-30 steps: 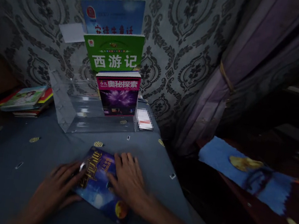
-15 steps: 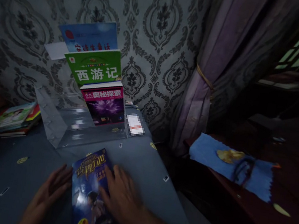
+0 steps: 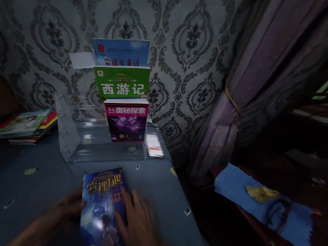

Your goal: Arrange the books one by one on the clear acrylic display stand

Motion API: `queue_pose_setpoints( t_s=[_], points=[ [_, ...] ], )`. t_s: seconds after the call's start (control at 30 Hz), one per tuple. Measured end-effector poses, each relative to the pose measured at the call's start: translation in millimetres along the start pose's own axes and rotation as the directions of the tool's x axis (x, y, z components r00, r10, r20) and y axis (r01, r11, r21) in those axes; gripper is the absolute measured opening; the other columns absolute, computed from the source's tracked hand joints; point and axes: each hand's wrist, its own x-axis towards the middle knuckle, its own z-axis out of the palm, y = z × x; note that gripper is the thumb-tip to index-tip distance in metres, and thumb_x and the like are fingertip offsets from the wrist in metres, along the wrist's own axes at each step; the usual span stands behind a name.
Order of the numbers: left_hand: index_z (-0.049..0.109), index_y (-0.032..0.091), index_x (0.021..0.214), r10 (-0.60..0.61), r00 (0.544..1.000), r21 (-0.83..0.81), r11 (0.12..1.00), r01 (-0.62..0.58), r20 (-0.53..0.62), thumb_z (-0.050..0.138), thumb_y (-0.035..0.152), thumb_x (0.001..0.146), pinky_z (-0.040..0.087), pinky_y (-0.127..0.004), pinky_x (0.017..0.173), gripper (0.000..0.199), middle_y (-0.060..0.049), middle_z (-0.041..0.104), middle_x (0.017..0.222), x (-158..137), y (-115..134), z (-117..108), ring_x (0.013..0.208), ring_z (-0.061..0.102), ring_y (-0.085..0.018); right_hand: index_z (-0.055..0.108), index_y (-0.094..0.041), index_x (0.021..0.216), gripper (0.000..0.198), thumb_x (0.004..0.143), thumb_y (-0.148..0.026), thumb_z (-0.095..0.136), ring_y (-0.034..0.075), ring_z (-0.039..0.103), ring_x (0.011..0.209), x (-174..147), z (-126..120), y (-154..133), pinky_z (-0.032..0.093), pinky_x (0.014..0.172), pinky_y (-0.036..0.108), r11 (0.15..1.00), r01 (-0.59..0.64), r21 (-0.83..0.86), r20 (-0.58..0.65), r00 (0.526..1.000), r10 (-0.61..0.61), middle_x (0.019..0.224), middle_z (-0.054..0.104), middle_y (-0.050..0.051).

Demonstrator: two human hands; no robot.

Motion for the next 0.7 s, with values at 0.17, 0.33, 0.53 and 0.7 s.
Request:
queue_pose_setpoints(
  t_s=[0.17, 0.33, 0.53, 0.7],
  points=[
    [0.062, 0.020, 0.127, -0.039, 0.979, -0.018, 0.999, 0.043, 0.199, 0.090, 0.055, 0.067, 0.048, -0.017, 0.043, 0.075, -0.004, 0.069, 0.084, -8.9, 5.2, 14.5, 0.063, 0.065, -0.014, 0.036, -0.022, 0.159, 0.073, 0.096, -0.057, 0.050, 0.031, 0.063, 0.126, 7.9, -10.9, 11.5, 0.055, 0.102, 0.048, 0.931, -0.115, 0.347, 0.047, 0.993, 0.106, 0.143, 0.060, 0.017],
    [0.059, 0.022, 0.134, 0.049, 0.958, 0.014, 0.998, -0.055, 0.283, 0.087, 0.056, 0.070, 0.051, -0.018, 0.044, 0.077, -0.006, 0.069, 0.091, -12.1, 27.7, 13.3, 0.064, 0.065, -0.014, 0.060, -0.019, 0.134, 0.071, 0.082, -0.066, 0.067, 0.021, 0.069, 0.080, 31.8, -34.0, 12.7, 0.060, 0.071, 0.035, 0.577, -0.270, 0.770, 0.270, 0.959, 0.088, 0.104, 0.072, 0.009],
    [0.059, 0.023, 0.137, 0.161, 0.915, 0.174, 0.955, -0.238, 0.369, 0.078, 0.049, 0.082, 0.055, -0.024, 0.050, 0.064, -0.008, 0.071, 0.097, -3.9, 69.4, 13.8, 0.075, 0.068, -0.021, 0.064, -0.018, 0.106, 0.055, 0.080, -0.065, 0.073, 0.003, 0.036, 0.044, 64.0, -72.4, 10.8, 0.032, 0.039, 0.017, 0.393, -0.253, 0.884, 0.291, 0.956, -0.041, 0.082, 0.067, -0.001],
    [0.064, 0.019, 0.124, 0.520, 0.739, 0.303, 0.688, -0.660, 0.428, 0.071, 0.042, 0.088, 0.057, -0.030, 0.060, 0.042, -0.005, 0.066, 0.088, 16.7, 130.2, 29.5, 0.078, 0.066, -0.021, 0.062, -0.020, 0.106, 0.039, 0.091, -0.055, 0.064, 0.011, 0.056, 0.065, 92.6, -126.8, 8.5, 0.049, 0.055, 0.023, 0.622, 0.142, 0.770, -0.131, 0.989, -0.063, 0.088, 0.065, 0.001]
  ],
)
